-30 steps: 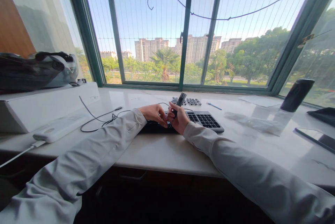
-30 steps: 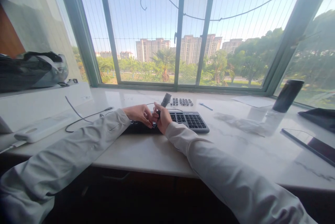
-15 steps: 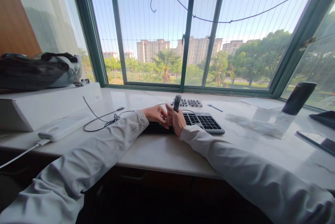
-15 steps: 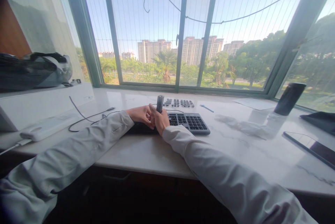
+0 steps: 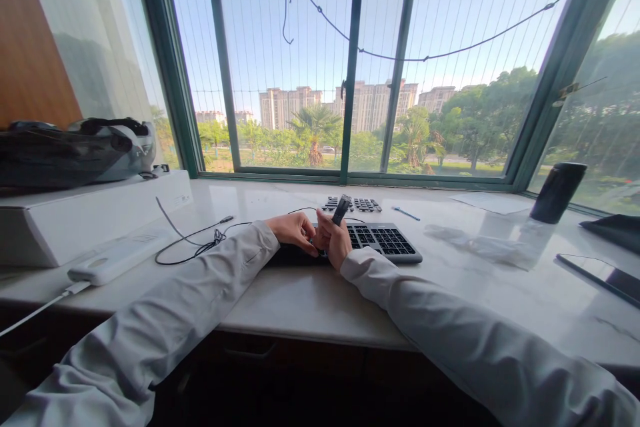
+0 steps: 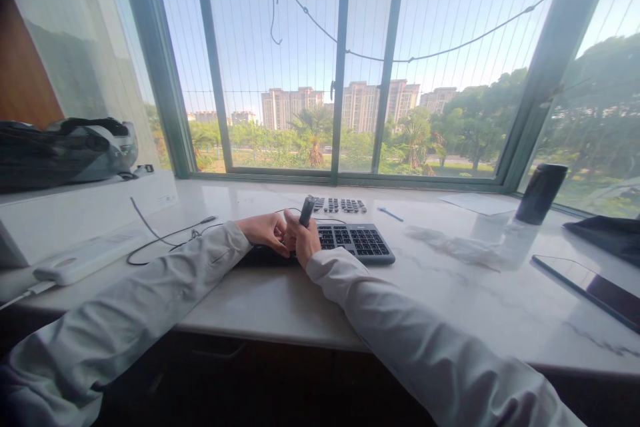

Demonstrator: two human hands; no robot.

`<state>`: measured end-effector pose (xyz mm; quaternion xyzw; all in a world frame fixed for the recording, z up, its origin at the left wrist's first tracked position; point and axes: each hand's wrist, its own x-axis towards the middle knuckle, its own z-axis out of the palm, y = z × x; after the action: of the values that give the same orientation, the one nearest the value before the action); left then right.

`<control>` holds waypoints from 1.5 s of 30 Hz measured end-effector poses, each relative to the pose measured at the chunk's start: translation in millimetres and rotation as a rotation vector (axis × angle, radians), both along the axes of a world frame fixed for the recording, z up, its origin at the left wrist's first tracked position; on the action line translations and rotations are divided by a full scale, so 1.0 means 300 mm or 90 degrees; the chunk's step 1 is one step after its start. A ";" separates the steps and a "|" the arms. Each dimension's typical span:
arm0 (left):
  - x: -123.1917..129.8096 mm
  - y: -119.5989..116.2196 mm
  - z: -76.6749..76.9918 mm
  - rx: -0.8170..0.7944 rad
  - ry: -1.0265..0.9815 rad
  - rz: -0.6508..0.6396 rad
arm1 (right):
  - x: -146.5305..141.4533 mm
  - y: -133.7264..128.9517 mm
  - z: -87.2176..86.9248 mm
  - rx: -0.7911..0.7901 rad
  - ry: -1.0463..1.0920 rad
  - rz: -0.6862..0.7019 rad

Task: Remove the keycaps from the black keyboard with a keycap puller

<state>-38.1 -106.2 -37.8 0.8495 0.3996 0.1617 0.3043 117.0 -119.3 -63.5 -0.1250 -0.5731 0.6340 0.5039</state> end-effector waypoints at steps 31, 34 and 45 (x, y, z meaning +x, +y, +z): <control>-0.044 0.015 0.018 0.015 -0.022 0.206 | 0.162 0.180 0.064 0.798 -0.736 -0.336; -0.047 0.017 0.017 0.029 -0.026 0.205 | 0.165 0.176 0.063 0.795 -0.716 -0.355; -0.040 0.014 0.016 0.085 -0.055 0.241 | 0.178 0.184 0.071 0.795 -0.734 -0.372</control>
<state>-50.0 -102.0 -33.1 0.7699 0.5267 0.2786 0.2283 170.5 -64.0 -42.2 -0.2681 -0.9226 -0.1080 0.2554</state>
